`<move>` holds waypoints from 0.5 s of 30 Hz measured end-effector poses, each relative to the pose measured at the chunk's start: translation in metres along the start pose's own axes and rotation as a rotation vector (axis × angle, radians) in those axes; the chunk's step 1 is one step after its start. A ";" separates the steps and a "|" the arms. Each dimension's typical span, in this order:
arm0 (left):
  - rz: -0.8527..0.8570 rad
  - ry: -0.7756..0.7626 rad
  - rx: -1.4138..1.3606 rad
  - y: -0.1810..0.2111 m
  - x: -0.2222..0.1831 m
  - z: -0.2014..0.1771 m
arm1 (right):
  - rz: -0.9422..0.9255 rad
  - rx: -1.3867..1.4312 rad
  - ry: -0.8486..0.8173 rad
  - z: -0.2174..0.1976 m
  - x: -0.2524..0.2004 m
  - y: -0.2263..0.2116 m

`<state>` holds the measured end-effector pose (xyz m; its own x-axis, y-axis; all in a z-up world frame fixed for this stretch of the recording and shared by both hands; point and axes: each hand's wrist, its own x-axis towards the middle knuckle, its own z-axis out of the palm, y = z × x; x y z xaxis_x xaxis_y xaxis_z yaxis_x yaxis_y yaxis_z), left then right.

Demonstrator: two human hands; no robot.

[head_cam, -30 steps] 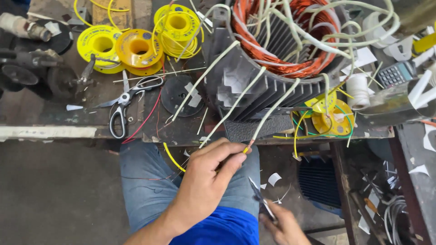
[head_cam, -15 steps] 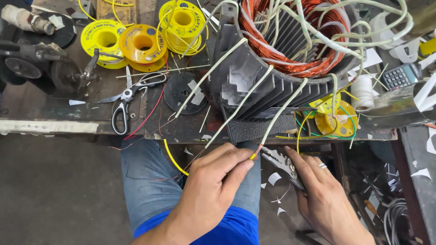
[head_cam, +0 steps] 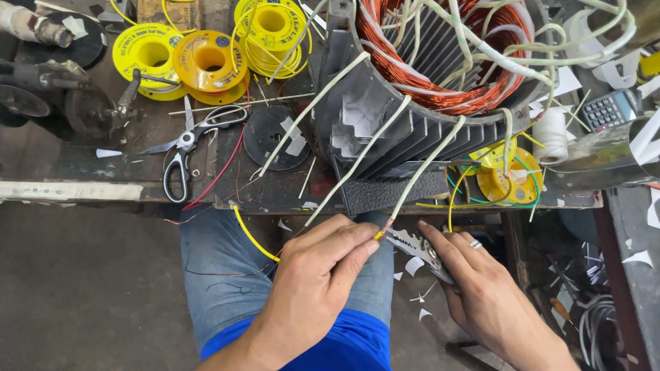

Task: Connecting and stripping wires for an electric motor stator assembly on a workbench

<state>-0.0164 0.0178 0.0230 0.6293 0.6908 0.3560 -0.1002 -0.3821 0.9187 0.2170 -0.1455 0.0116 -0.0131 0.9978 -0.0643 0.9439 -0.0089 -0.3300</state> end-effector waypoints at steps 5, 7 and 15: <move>0.025 0.019 0.048 -0.004 -0.001 0.002 | -0.017 -0.014 -0.007 -0.002 0.002 0.002; 0.041 0.035 0.067 -0.005 -0.001 0.003 | -0.020 -0.012 -0.001 -0.003 0.004 0.001; 0.106 0.075 0.195 -0.008 -0.001 0.004 | 0.024 0.094 -0.018 -0.010 0.012 -0.011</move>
<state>-0.0130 0.0176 0.0142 0.5636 0.6815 0.4668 -0.0074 -0.5609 0.8278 0.2102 -0.1330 0.0237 0.0024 0.9959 -0.0900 0.9091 -0.0397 -0.4146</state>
